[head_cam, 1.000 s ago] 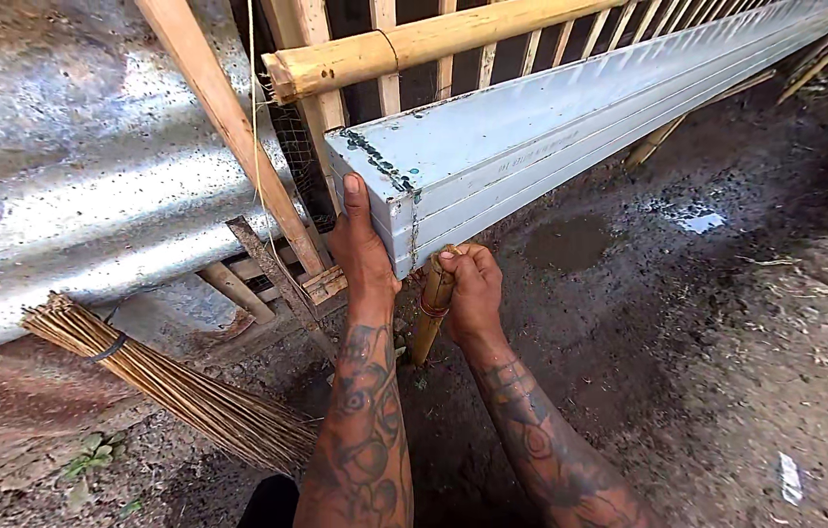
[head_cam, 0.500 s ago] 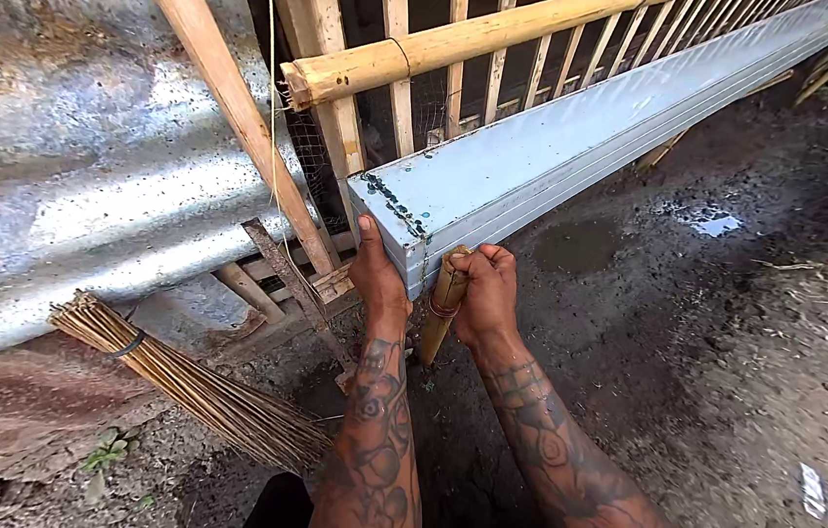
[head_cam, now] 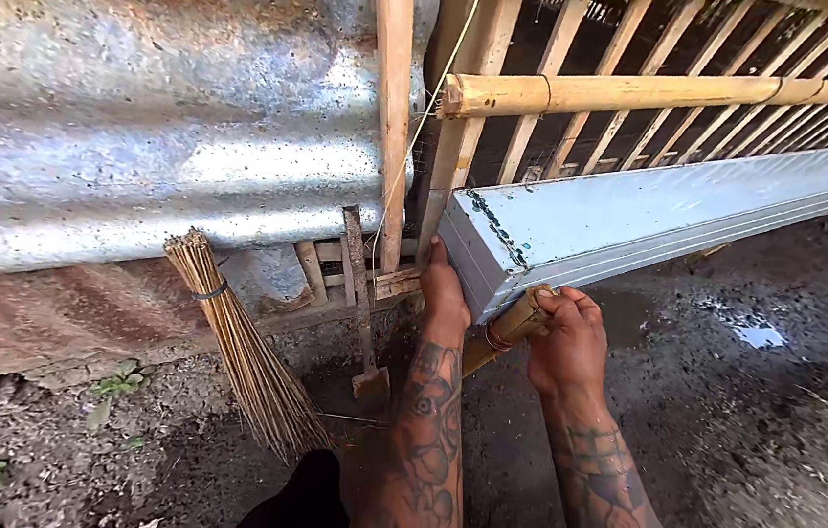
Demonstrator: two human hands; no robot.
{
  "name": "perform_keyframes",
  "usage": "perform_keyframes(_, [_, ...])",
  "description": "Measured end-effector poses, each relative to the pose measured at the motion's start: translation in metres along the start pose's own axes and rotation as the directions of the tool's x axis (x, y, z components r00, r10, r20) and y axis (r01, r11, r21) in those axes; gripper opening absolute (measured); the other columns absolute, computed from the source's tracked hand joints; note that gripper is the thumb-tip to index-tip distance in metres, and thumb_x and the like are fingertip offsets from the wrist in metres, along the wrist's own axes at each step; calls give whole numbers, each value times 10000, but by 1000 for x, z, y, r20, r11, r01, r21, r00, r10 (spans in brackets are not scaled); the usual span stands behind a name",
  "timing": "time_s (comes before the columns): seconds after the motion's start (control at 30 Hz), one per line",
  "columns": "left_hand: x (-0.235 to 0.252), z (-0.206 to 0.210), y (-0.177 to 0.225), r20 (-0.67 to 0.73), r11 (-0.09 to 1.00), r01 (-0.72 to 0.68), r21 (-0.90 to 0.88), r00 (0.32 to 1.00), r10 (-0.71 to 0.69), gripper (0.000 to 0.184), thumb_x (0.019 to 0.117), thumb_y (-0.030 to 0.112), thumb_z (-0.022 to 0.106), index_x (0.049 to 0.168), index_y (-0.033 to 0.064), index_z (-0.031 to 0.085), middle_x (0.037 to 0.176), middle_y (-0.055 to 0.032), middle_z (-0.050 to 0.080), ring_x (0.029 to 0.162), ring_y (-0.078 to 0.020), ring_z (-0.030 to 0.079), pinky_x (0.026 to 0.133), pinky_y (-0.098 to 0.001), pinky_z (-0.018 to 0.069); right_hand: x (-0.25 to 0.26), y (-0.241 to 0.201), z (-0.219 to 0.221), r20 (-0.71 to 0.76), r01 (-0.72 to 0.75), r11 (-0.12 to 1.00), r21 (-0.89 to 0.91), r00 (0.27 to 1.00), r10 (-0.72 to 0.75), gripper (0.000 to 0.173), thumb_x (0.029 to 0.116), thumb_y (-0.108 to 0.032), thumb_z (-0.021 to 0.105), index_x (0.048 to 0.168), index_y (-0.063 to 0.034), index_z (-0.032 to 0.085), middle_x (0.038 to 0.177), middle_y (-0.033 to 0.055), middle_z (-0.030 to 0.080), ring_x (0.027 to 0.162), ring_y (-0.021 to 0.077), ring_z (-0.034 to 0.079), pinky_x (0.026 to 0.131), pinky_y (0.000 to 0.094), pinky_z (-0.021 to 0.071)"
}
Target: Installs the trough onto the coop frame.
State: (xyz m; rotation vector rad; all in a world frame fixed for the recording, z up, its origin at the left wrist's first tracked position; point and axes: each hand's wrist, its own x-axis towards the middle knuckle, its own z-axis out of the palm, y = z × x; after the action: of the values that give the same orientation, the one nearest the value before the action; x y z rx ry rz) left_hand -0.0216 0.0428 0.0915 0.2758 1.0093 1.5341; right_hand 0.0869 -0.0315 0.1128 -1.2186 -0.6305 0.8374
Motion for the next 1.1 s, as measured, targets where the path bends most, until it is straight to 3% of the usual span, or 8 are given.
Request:
perform_keyframes(0.1, [5,3,1,30,1000,-10,16,999,10,686,995,685,451,1235,77,660,1105,-162,708,999,-273,700,839,-505,594,6,-35,-2,93,387,899,-203,922,-376,587,850,-102,693,1360,26,432,1346,164,513,1179,207,575,932,347,541])
perform_keyframes(0.17, [6,3,-1,49,999,-22,34,999,20,678,995,680,455,1224,75,660,1084,-165,708,986,-271,700,835,-503,595,30,-69,8,324,666,714,-218,739,-591,412,873,-123,695,1227,-8,521,1192,71,614,1065,125,647,901,310,578])
perform_keyframes(0.3, [3,4,1,17,998,-8,62,1000,7,648,1027,639,426,1252,69,637,1147,-191,685,1061,-300,672,887,-540,565,80,-126,71,756,902,208,-378,430,-494,539,891,-378,766,1238,3,608,1181,185,657,1049,284,669,874,470,570])
perform_keyframes(0.4, [0,8,6,-25,994,26,102,999,-23,655,1040,624,400,1166,44,678,1118,-211,685,1050,-315,667,883,-549,552,95,-134,119,857,920,-194,-341,220,-466,754,811,-534,816,1249,42,605,1188,291,612,1070,453,626,868,598,529])
perform_keyframes(0.47, [0,9,7,-23,992,30,123,999,-27,660,1048,616,381,1128,37,686,1095,-210,685,1036,-313,667,877,-540,551,96,-128,143,854,863,-344,-370,171,-491,830,734,-597,835,1211,38,592,1165,315,601,1093,518,597,868,652,492])
perform_keyframes(0.73, [8,10,2,-97,984,147,100,986,-138,704,1053,625,348,1152,5,666,1145,-241,667,1103,-344,650,909,-567,544,104,-127,166,820,780,-436,-449,166,-548,878,627,-657,861,1182,-28,602,1174,267,604,1112,480,581,857,638,440])
perform_keyframes(0.9, [13,-4,0,-134,985,89,151,989,-69,693,1052,623,379,1103,-1,677,1024,-207,692,960,-308,690,813,-531,583,102,-112,177,781,796,-414,-442,115,-613,868,548,-623,903,1149,-50,649,1149,240,633,1094,452,600,872,624,450])
perform_keyframes(1.1, [11,-1,-3,-25,994,-35,107,999,37,603,1107,530,278,1349,54,557,1198,-137,676,1069,-224,686,883,-483,590,106,-102,170,712,735,-427,-527,108,-694,784,510,-638,894,1144,-215,711,1148,63,671,1088,286,610,837,479,468])
